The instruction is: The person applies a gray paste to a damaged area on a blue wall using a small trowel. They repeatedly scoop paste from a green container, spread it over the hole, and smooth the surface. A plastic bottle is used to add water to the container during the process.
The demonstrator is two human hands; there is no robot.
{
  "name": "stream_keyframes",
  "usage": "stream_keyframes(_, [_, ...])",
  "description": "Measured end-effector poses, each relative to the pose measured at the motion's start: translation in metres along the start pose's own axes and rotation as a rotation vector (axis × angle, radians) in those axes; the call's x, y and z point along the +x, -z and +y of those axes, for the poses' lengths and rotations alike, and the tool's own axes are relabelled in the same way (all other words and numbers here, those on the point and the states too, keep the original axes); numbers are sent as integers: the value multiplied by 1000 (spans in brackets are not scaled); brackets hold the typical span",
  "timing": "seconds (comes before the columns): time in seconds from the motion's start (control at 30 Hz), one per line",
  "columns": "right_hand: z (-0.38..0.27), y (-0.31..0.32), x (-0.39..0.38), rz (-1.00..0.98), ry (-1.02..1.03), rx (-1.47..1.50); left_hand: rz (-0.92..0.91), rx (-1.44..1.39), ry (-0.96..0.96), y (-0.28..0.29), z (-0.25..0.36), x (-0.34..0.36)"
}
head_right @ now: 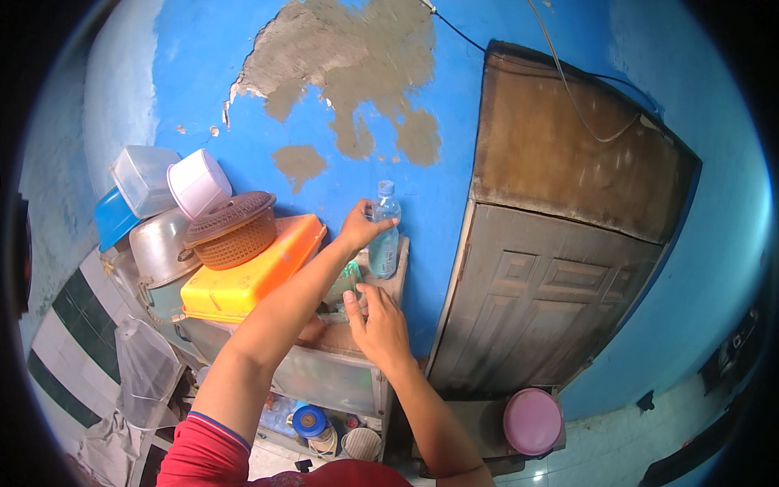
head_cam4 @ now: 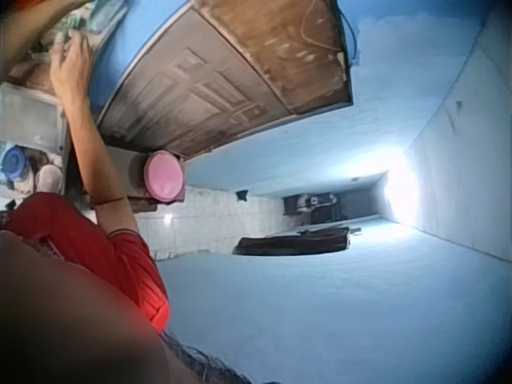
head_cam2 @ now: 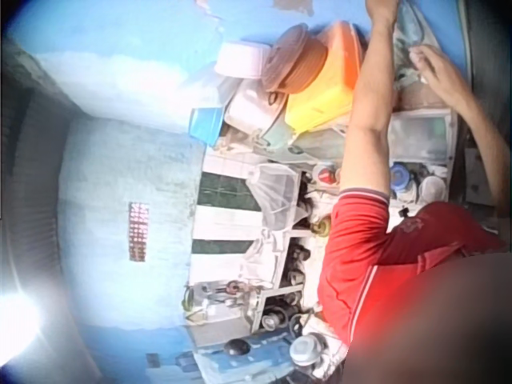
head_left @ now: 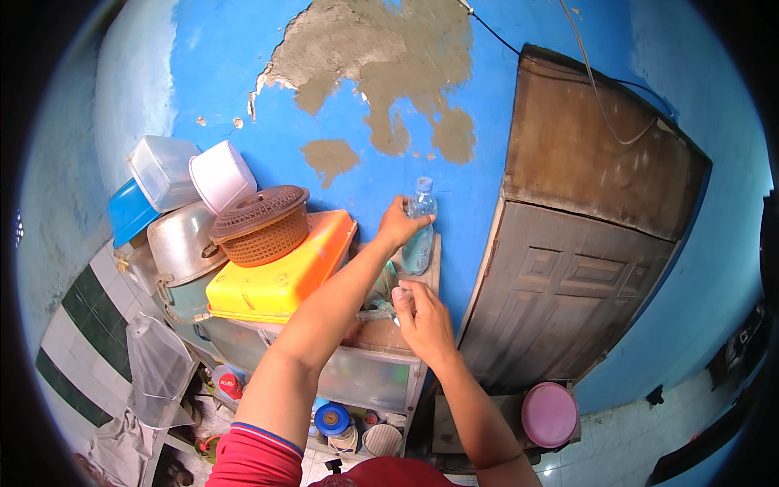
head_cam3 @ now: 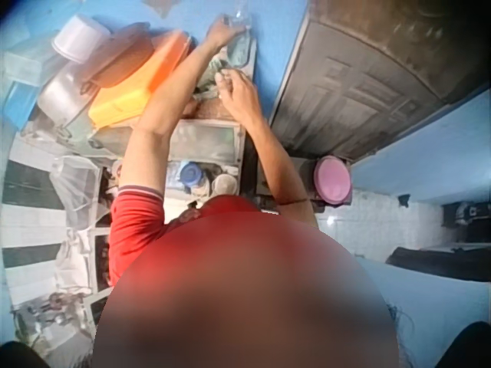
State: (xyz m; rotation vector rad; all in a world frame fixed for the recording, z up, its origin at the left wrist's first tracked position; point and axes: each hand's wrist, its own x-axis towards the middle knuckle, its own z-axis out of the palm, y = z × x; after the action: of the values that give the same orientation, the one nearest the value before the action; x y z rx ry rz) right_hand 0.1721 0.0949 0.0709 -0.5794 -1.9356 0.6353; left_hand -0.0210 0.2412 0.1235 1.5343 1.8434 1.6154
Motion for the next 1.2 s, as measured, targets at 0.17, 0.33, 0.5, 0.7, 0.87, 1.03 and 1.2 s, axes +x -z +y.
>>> stream_keyframes(0.17, [4,-4,-1,58,-35,123,138,-39,-173,24,36,-11])
stream_keyframes(0.33, [26,1,7,134,-67,473,283,-182,-353,75,114,-48])
stream_keyframes(0.5, [-29,56,25,149,21,527,199,-366,-381,136,169,-132])
stream_keyframes(0.7, [-103,74,26,-44,160,460,12,-473,-149,170,158,-252])
stream_keyframes(0.87, [-122,50,29,-228,225,251,52,-320,-120,145,86,-324])
stream_keyframes(1.03, [-128,26,24,-367,327,-22,168,-106,-80,127,66,-349])
stream_keyframes(1.2, [-118,12,21,-401,406,-108,195,20,-80,126,46,-350])
